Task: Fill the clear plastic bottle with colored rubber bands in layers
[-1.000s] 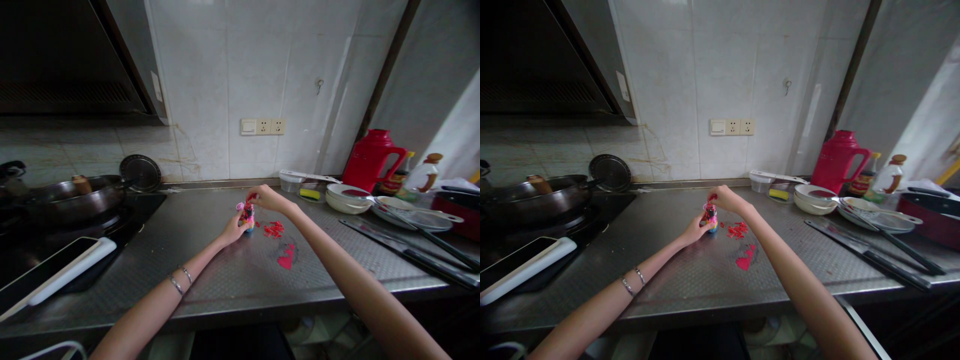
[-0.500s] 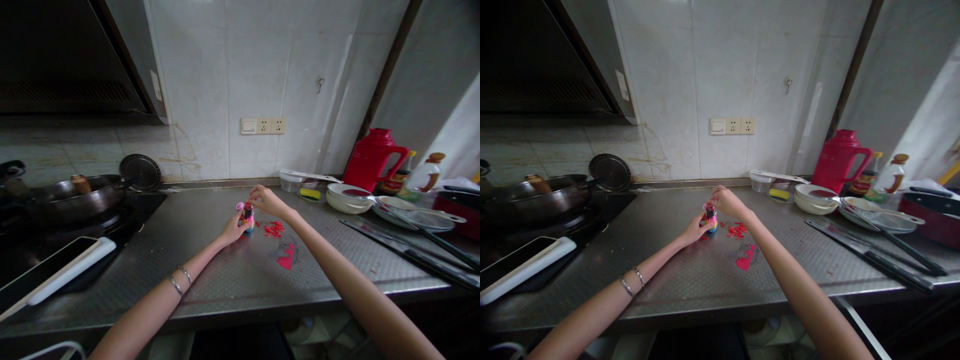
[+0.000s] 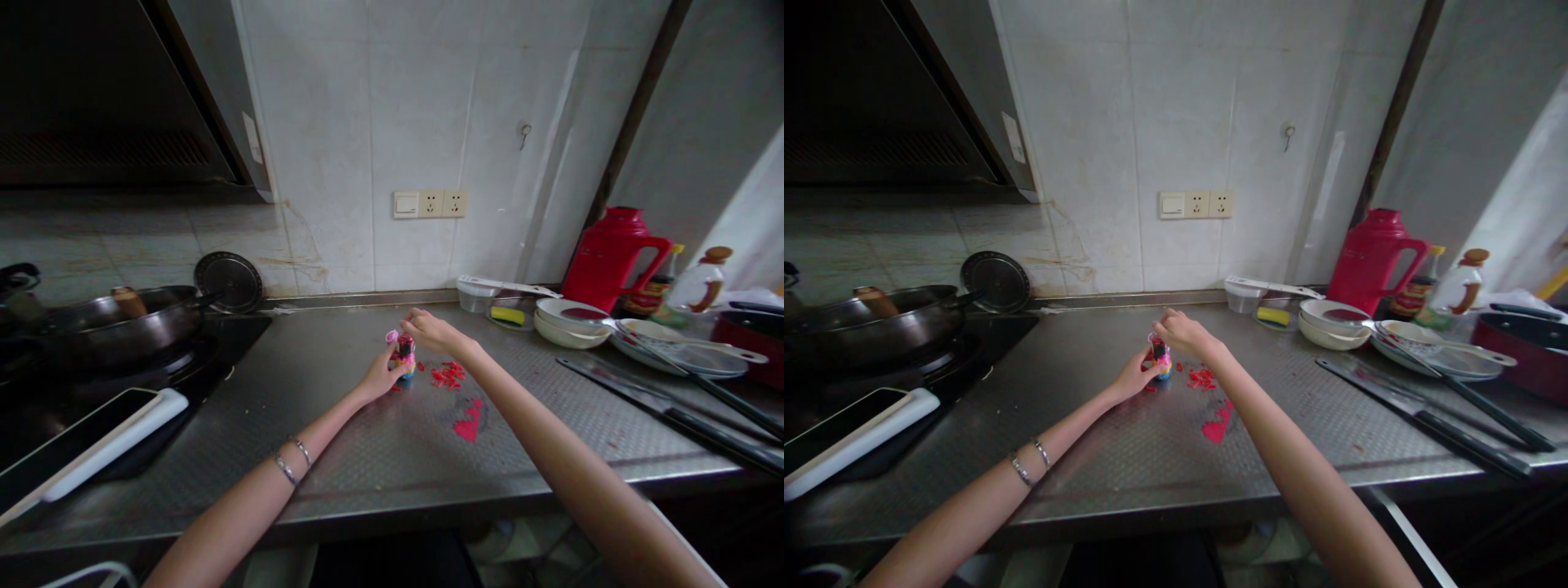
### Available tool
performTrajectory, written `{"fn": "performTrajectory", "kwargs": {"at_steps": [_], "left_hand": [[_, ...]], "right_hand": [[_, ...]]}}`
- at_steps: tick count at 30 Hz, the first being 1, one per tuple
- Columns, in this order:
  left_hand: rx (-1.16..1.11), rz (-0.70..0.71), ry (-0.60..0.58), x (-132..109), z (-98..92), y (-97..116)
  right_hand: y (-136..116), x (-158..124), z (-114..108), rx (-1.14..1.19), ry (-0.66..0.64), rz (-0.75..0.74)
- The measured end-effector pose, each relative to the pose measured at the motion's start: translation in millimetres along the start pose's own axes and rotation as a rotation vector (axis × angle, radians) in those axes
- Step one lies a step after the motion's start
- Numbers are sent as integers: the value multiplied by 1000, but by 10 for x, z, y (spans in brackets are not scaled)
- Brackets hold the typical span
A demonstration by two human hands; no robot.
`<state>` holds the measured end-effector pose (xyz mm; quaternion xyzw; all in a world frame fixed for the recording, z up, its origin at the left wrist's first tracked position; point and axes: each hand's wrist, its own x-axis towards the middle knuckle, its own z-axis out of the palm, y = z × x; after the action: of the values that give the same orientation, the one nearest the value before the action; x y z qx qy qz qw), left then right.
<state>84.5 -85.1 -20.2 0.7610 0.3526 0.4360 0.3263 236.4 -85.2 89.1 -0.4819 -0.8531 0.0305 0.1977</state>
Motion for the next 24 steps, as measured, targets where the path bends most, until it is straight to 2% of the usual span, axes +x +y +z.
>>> {"fn": "performTrajectory", "kwargs": {"at_steps": [3, 11, 14, 17, 18, 21, 24], "left_hand": [[5, -5, -4, 3, 2, -3], [-20, 9, -6, 1, 2, 6], [-19, 6, 1, 1, 0, -6], [-10, 5, -2, 1, -6, -8], [-7, 9, -3, 1, -8, -5], [-6, 21, -3, 1, -13, 6], [-7, 20, -7, 4, -14, -1]], "right_hand": [[25, -14, -7, 25, 51, -52], [55, -59, -44, 220, 330, -224], [125, -93, -53, 335, 435, -186], [380, -187, 22, 392, 483, -38], [504, -231, 69, 382, 440, 19], [908, -374, 246, 257, 139, 226], [1208, -492, 398, 208, -3, 400]]}}
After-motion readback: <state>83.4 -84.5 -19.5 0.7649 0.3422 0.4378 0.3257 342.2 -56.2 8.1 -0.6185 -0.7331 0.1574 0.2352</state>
